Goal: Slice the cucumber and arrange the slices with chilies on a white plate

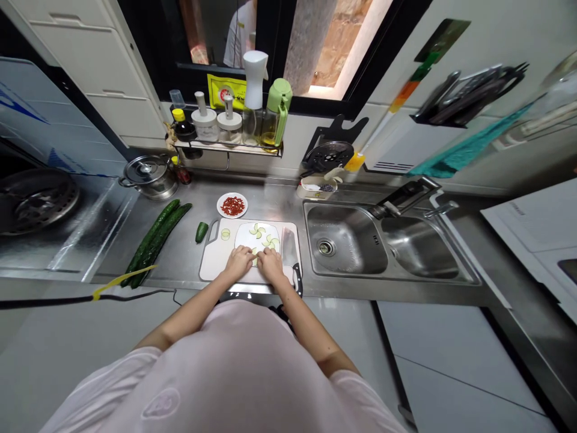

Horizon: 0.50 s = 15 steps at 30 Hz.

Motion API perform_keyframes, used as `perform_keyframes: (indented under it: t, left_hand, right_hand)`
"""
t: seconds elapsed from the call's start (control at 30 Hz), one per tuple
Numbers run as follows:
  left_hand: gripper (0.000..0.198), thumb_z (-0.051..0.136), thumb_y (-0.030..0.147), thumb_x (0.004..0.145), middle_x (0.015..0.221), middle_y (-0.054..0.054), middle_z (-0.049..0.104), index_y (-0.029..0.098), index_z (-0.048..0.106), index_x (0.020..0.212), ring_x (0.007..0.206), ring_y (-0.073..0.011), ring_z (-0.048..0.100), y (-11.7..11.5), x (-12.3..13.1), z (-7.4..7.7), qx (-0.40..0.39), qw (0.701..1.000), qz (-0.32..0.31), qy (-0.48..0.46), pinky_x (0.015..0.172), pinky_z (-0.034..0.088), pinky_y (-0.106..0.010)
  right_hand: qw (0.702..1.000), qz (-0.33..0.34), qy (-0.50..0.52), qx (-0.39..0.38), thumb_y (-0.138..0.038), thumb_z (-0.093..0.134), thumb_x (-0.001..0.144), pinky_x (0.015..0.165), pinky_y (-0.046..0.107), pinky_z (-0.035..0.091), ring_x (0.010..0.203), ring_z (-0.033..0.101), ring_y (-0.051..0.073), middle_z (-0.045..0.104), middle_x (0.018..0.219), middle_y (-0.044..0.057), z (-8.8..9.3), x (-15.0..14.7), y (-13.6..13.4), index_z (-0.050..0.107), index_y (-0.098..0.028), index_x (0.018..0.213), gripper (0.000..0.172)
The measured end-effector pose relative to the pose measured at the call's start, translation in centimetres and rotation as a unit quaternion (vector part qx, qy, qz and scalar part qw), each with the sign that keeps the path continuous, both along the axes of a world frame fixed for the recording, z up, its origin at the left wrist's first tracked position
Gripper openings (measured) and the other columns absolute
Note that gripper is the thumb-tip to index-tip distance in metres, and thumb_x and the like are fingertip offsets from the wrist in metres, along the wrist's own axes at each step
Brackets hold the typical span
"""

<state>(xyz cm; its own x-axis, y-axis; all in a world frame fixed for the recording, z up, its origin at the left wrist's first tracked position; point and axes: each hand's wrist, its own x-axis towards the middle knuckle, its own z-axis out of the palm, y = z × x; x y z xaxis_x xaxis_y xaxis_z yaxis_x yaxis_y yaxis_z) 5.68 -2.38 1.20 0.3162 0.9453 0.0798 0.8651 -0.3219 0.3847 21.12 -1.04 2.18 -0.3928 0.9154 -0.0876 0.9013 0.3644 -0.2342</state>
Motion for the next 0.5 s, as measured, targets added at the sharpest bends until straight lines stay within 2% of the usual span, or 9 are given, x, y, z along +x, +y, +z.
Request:
perform_keyframes:
  t: [0.13,0.27,0.5]
  left_hand:
    - [0.026,0.049,0.016,0.079,0.098,-0.006,0.061,0.024,0.068,0.095,0.096,-0.0204,0.048,0.1,0.1,0.0,-0.007,0.998,0.035,-0.043,0.082,0.039,-0.034]
    - [0.026,0.047,0.019,0.081,0.097,-0.005,0.061,0.022,0.067,0.098,0.094,-0.0201,0.05,0.1,-0.6,0.0,-0.004,0.993,0.084,-0.081,0.086,0.04,-0.033]
    - [0.029,0.045,0.026,0.081,0.101,-0.008,0.061,0.021,0.064,0.103,0.098,-0.0234,0.052,1.3,-5.0,0.1,0.011,0.963,0.26,-0.073,0.089,0.039,-0.034]
  right_hand:
    - [1.0,-0.004,0.018,0.007,-0.022,0.048,0.085,0.077,0.03,0.031,0.093,0.044,0.021,0.056,0.096,0.008,-0.1,0.0,0.1,0.063,-0.02,0.095,0.018]
    - [0.996,-0.024,0.076,0.051,-0.024,0.045,0.088,0.077,0.03,0.032,0.089,0.045,0.02,0.056,0.092,0.007,-0.2,0.3,0.0,0.063,-0.021,0.095,0.02]
    - [0.978,-0.041,0.173,0.105,-0.024,0.041,0.09,0.077,0.03,0.035,0.084,0.046,0.02,0.057,0.087,0.007,-0.4,1.5,-0.2,0.064,-0.02,0.094,0.024]
